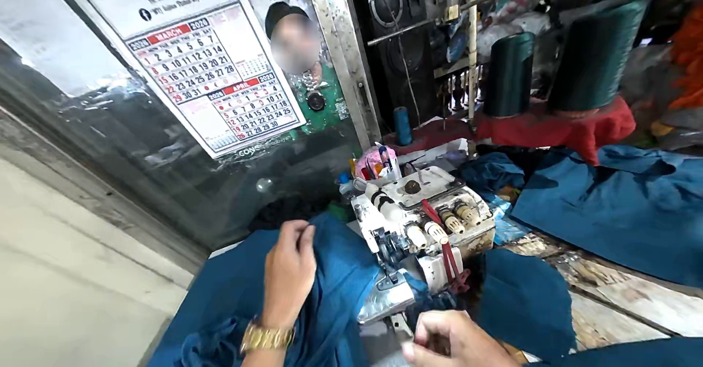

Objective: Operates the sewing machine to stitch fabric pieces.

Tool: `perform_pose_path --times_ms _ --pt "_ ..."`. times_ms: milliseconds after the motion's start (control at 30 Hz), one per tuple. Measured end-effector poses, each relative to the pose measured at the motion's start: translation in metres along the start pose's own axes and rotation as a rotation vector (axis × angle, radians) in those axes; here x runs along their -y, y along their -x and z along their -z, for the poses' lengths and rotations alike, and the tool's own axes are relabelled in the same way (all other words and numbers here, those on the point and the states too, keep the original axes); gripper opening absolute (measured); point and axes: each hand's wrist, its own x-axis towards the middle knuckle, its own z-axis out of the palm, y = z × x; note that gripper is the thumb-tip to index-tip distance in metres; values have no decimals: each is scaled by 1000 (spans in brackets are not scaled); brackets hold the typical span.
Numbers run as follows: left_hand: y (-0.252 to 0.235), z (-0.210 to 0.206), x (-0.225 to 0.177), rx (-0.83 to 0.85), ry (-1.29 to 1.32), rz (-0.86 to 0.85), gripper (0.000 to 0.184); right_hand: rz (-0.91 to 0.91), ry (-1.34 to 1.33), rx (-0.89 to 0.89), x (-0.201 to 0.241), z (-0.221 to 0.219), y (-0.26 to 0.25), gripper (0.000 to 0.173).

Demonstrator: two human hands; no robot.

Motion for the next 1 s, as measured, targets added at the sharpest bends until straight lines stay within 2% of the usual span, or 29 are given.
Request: perform_pose_path --times_ms 33,67,167,233,267,300,333,367,400,433,467,500,567,633,667,733,800,833,867,933,1000 --pt "11 9 1 -83 20 -22 33 32 85 150 6 7 1 26" --pt "22 17 2 -155 28 -59 33 69 125 211 18 8 -5 24" --pt "39 33 -3 -313 60 -192 31 87 -103 25 63 -18 -49 60" --pt "51 42 -4 -365 90 -270 28 24 -157 68 72 -33 -70 71" --pt "61 45 -4 -374 94 -301 26 21 -111 119 67 -35 -66 66" --pt "73 47 -5 -352 85 -316 24 49 -60 132 57 -34 -54 55" --pt "89 45 -8 -292 73 -305 23 81 -33 68 44 -29 -37 39" --pt "106 38 -14 -233 76 -292 21 101 -67 -82 29 -25 -23 25" --pt "120 23 -20 -202 99 -283 19 97 -157 -279 16 -21 -15 17" --pt "131 4 -27 -205 135 -289 17 107 -238 -479 2 -22 -15 16" --pt "136 -11 -32 -213 165 -301 15 127 -272 -606 -12 -25 -17 17" --pt "135 -17 -37 -209 192 -310 14 143 -257 -645 -23 -29 -16 18" --pt "120 2 -40 -93 212 -292 16 117 -162 -546 -30 -25 3 21" --pt "103 39 -33 115 303 -273 16 100 -99 -501 -24 -19 31 15" --pt "94 51 -30 221 375 -280 15 143 -85 -560 -20 -18 33 16" --pt "77 66 -30 446 481 -349 16 340 19 -629 -9 -23 10 12" --pt "55 80 -40 665 433 -427 21 538 141 -393 18 -26 -30 48" --pt "45 89 -44 754 322 -443 27 613 205 -240 32 -28 -47 58" --pt "38 100 -46 814 166 -462 35 686 263 -137 42 -31 -57 53" --pt "30 121 -43 889 -239 -484 59 788 408 -4 57 -41 -59 17" --pt "24 136 -36 961 -721 -371 73 781 564 131 69 -54 -54 28"
